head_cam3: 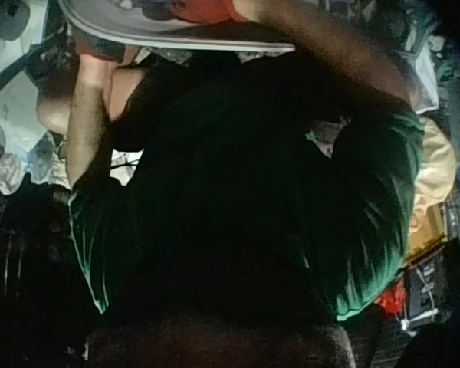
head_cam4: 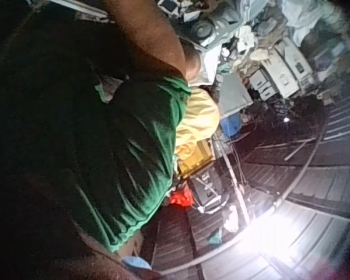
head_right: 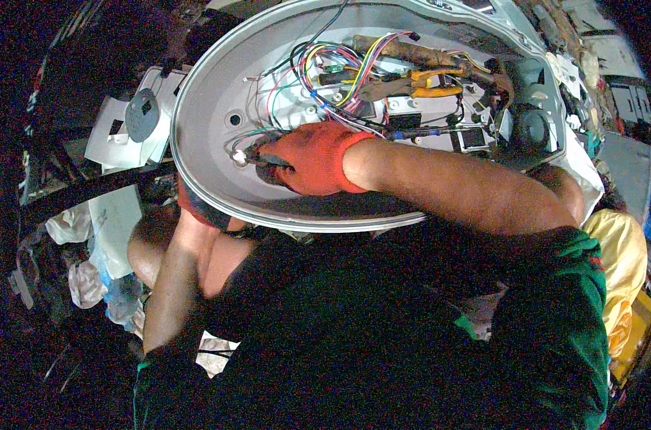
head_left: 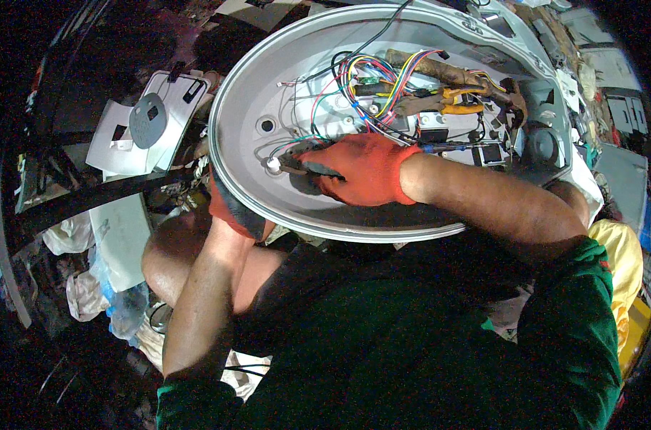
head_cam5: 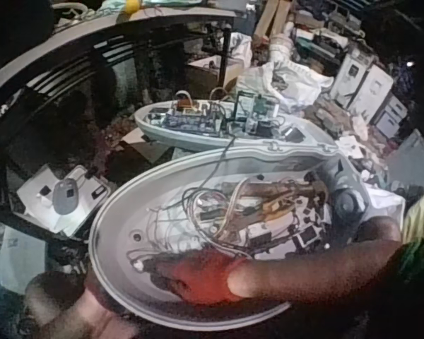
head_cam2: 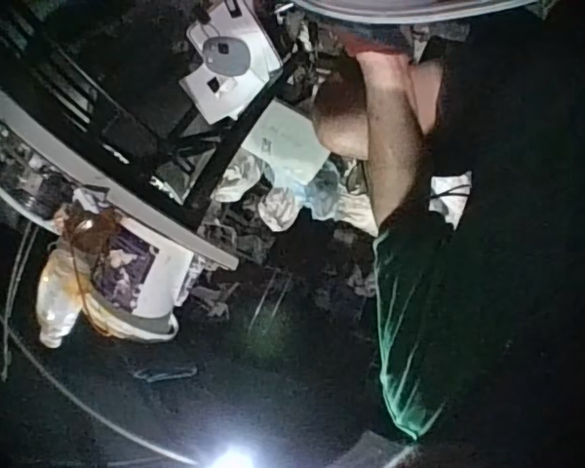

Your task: The person repairs a large oval street light fixture by stripping and connecting internal wires using pliers and a screwdriver.

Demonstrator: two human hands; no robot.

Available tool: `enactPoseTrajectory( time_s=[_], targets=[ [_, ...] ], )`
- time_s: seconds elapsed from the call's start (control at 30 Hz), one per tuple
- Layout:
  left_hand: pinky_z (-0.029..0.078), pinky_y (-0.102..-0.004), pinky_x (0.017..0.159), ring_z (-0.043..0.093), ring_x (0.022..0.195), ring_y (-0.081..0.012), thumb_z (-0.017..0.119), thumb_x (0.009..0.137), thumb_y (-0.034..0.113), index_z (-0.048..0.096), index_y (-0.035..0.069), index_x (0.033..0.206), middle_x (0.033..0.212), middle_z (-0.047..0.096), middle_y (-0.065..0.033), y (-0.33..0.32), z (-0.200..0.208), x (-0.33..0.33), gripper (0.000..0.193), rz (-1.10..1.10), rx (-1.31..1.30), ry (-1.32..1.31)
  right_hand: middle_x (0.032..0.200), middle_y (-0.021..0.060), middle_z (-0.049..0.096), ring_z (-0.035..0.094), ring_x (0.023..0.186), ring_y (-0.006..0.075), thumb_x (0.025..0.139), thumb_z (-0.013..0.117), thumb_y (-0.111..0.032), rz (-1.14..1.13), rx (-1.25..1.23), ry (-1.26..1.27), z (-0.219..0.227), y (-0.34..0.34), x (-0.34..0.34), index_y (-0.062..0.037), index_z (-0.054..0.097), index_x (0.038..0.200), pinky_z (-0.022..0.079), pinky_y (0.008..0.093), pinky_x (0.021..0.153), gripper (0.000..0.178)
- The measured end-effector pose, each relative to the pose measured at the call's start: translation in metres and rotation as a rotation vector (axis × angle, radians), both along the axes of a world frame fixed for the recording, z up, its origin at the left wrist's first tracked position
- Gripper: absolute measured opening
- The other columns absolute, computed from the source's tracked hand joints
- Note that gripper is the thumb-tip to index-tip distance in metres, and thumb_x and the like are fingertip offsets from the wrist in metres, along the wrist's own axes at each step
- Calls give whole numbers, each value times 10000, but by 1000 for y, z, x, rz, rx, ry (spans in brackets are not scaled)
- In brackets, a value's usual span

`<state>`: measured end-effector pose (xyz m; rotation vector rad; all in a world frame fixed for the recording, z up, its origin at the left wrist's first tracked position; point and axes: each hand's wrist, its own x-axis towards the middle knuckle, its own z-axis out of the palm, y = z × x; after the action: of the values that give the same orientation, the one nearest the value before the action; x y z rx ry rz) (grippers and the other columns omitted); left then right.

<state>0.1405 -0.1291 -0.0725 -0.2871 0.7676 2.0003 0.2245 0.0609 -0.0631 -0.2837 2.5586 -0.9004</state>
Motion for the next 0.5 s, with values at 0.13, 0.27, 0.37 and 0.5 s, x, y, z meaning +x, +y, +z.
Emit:
enactPoseTrajectory(
  time_s=[0.13,0.27,0.37,0.5],
  targets=[
    [391,-462,1065,480,1251,-311,336,971,542,413,95,1408,1400,468,-148,-2,-6,0,629,17,12,18,1070,186,659,624,989,387,890,542,-246,8,25,-11,3,-1,-1,-133,534,1310,490,469,854,435],
    [398,-457,1057,489,1240,-308,334,971,545,421,92,1400,1390,480,-144,5,7,3,630,80,-213,-11,1041,185,664,633,944,394,890,552,-250,15,50,-14,3,-4,-1,-137,542,1298,498,476,811,423],
    [402,-458,1054,493,1234,-305,333,971,545,427,88,1393,1386,486,-140,9,19,7,629,86,-294,38,1006,186,669,639,912,397,880,568,-242,23,48,1,6,-5,-1,-133,557,1267,501,481,789,402],
    [410,-451,1049,496,1233,-299,345,971,540,428,91,1394,1383,488,-136,3,-3,0,623,78,-197,-11,959,192,671,641,895,401,849,593,-212,41,108,-33,6,-7,-3,-111,590,1172,500,489,778,339]
  ],
)
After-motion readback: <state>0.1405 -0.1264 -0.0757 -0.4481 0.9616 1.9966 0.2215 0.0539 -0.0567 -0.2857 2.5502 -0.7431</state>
